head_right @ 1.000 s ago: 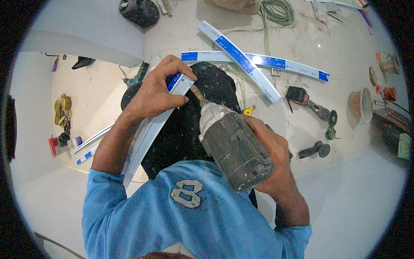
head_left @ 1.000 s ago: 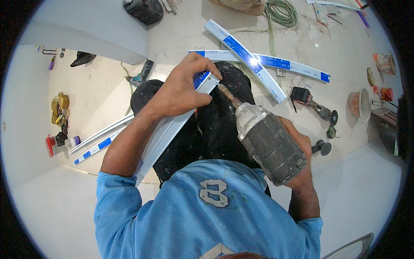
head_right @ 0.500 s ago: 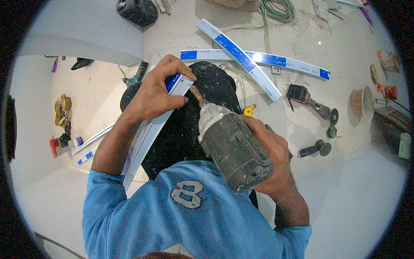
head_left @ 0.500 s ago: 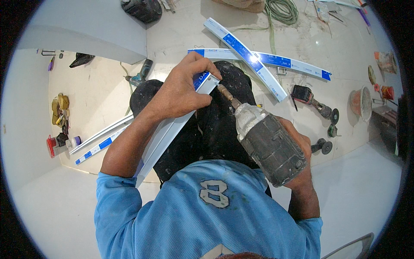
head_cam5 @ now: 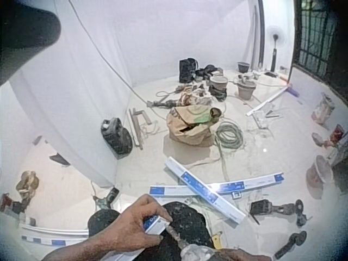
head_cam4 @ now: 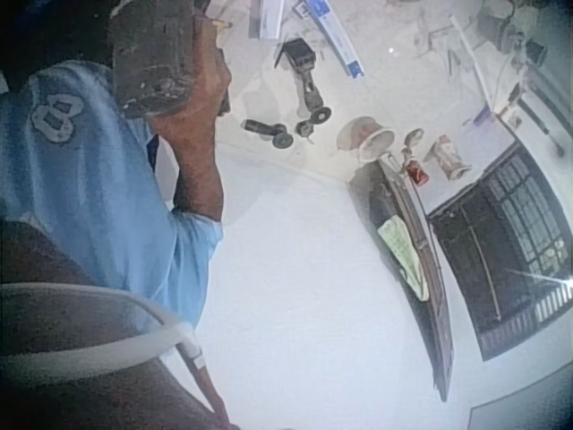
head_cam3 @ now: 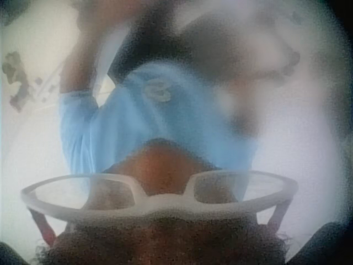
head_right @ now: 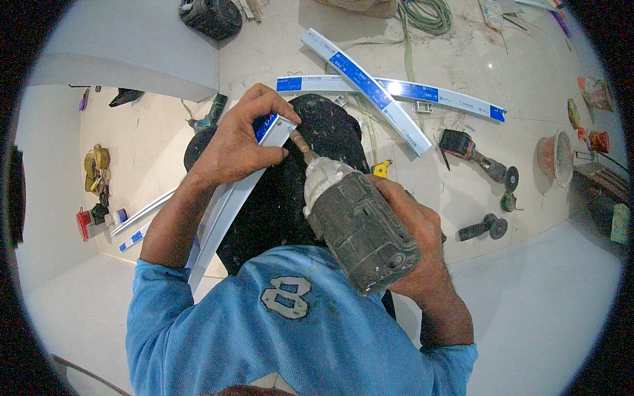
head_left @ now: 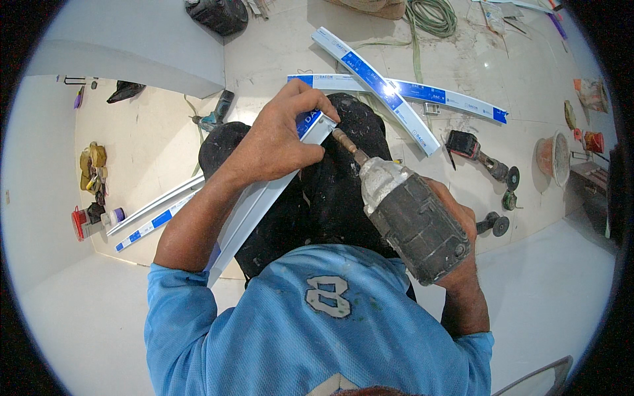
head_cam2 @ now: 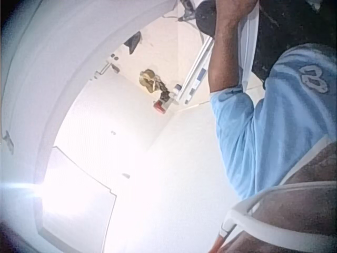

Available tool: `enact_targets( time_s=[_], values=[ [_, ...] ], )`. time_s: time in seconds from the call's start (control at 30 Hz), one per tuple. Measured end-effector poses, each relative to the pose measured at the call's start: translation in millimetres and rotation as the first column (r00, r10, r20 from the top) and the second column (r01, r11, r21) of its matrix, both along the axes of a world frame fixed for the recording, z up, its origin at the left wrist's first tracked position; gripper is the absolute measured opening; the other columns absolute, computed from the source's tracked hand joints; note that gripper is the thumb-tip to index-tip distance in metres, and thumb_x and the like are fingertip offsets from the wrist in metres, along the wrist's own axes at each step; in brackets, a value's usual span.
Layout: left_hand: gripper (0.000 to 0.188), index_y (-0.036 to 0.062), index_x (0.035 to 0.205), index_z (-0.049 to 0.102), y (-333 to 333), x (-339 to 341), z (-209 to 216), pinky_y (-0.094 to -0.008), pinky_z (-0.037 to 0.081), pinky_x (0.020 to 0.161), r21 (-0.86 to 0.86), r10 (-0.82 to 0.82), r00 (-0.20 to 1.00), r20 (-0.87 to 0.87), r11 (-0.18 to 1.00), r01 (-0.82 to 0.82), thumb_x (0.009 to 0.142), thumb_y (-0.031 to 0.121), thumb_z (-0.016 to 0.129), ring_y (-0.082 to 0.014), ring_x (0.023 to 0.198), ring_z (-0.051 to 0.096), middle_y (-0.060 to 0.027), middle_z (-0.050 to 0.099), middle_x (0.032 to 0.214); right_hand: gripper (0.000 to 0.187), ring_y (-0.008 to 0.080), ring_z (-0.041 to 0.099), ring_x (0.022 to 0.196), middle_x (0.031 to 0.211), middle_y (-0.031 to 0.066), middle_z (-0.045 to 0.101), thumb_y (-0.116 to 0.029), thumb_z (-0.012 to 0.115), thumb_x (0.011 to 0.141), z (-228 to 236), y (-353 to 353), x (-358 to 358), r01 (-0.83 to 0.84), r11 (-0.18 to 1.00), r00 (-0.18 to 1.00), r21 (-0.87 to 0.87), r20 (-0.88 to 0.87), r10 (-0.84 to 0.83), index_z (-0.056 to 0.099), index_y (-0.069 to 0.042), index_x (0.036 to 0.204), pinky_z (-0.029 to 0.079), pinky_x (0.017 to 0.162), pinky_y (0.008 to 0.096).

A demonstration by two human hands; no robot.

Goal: The person sits on the floor and assembles aluminum extrusion profiles. They insert small metal brackets into the profile, use a nail gun to fasten them, and use a drill to create holes. The person handles multiple profile pieces and tools throughout the task.

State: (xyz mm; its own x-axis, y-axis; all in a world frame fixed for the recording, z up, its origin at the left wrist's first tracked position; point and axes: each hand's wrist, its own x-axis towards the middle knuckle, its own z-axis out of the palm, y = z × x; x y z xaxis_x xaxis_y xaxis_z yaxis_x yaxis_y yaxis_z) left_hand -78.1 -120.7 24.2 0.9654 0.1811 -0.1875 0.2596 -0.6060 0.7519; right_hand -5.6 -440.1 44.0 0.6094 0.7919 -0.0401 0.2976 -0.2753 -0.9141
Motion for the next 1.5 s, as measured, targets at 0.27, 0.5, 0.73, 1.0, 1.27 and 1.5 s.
enact_targets(
  time_s=[0.27, 0.5, 0.73, 1.0, 1.27, 1.5],
  values=[
    [0.050, 0.0139, 0.119, 0.076, -1.8, 0.2, 1.0, -0.0433, 0.049, 0.117, 0.000, -0.018, 1.000, 0.011, 1.000, 0.018, 0.071, 0.000, 0.076, -0.0290, 0.131, 0.063, -0.0096, 0.061, 0.129, 0.072, 0.0314, 0.082, 0.111, 0.121, 0.0212, 0.080, -0.022, 0.094, 0.081, 12.6, 5.8, 12.5, -0.010, 0.998, 0.990, -0.058, -0.144, 0.002, 0.064, 0.000, 0.143, 0.063, 0.098, 0.0415],
    [0.049, 0.0128, 0.120, 0.074, -1.0, 0.9, 0.7, -0.0446, 0.049, 0.115, 0.034, -0.056, 0.998, 0.014, 0.998, 0.055, 0.072, 0.000, 0.075, -0.0298, 0.129, 0.062, -0.0104, 0.059, 0.126, 0.067, 0.0302, 0.083, 0.109, 0.117, 0.0192, 0.082, -0.020, 0.094, 0.078, 16.0, 8.8, 34.8, -0.087, 0.995, 0.991, -0.055, -0.104, 0.081, 0.068, -0.001, 0.137, 0.063, 0.096, 0.0397],
    [0.048, 0.0116, 0.119, 0.073, 0.7, 0.6, -3.0, -0.0441, 0.048, 0.114, 0.008, -0.041, 0.999, 0.010, 0.999, 0.041, 0.073, -0.001, 0.074, -0.0294, 0.128, 0.061, -0.0108, 0.058, 0.125, 0.070, 0.0310, 0.083, 0.109, 0.120, 0.0193, 0.082, -0.019, 0.093, 0.077, 18.8, 11.1, 35.7, -0.087, 0.983, 0.993, -0.159, -0.093, 0.073, 0.067, -0.003, 0.140, 0.063, 0.098, 0.0414],
    [0.048, 0.0105, 0.119, 0.072, 2.4, 1.6, -3.4, -0.0423, 0.047, 0.115, 0.031, -0.053, 0.999, 0.012, 0.998, 0.052, 0.072, 0.000, 0.074, -0.0298, 0.126, 0.062, -0.0115, 0.058, 0.124, 0.070, 0.0327, 0.082, 0.110, 0.120, 0.0200, 0.081, -0.021, 0.093, 0.080, 16.9, 13.3, 32.2, -0.074, 0.977, 0.993, -0.198, -0.103, 0.055, 0.066, -0.003, 0.143, 0.063, 0.096, 0.0431],
    [0.047, 0.0103, 0.118, 0.072, 3.6, 2.1, -3.8, -0.0431, 0.048, 0.114, 0.017, -0.048, 0.999, 0.003, 0.999, 0.048, 0.072, -0.001, 0.073, -0.0300, 0.126, 0.062, -0.0115, 0.058, 0.124, 0.073, 0.0356, 0.081, 0.112, 0.122, 0.0212, 0.080, -0.024, 0.092, 0.084, 4.7, 14.5, 17.6, -0.090, 0.994, 0.994, -0.064, 0.061, 0.094, 0.064, -0.001, 0.147, 0.063, 0.097, 0.0448],
    [0.047, 0.0105, 0.118, 0.072, 3.6, 1.4, -5.1, -0.0432, 0.048, 0.113, 0.037, -0.051, 0.999, 0.005, 0.998, 0.051, 0.072, -0.001, 0.073, -0.0304, 0.125, 0.061, -0.0119, 0.057, 0.124, 0.077, 0.0372, 0.080, 0.112, 0.124, 0.0247, 0.079, -0.025, 0.091, 0.086, -0.8, 14.2, 13.4, -0.114, 0.992, 0.984, -0.058, 0.129, 0.121, 0.062, 0.001, 0.151, 0.062, 0.099, 0.0461]
  ],
)
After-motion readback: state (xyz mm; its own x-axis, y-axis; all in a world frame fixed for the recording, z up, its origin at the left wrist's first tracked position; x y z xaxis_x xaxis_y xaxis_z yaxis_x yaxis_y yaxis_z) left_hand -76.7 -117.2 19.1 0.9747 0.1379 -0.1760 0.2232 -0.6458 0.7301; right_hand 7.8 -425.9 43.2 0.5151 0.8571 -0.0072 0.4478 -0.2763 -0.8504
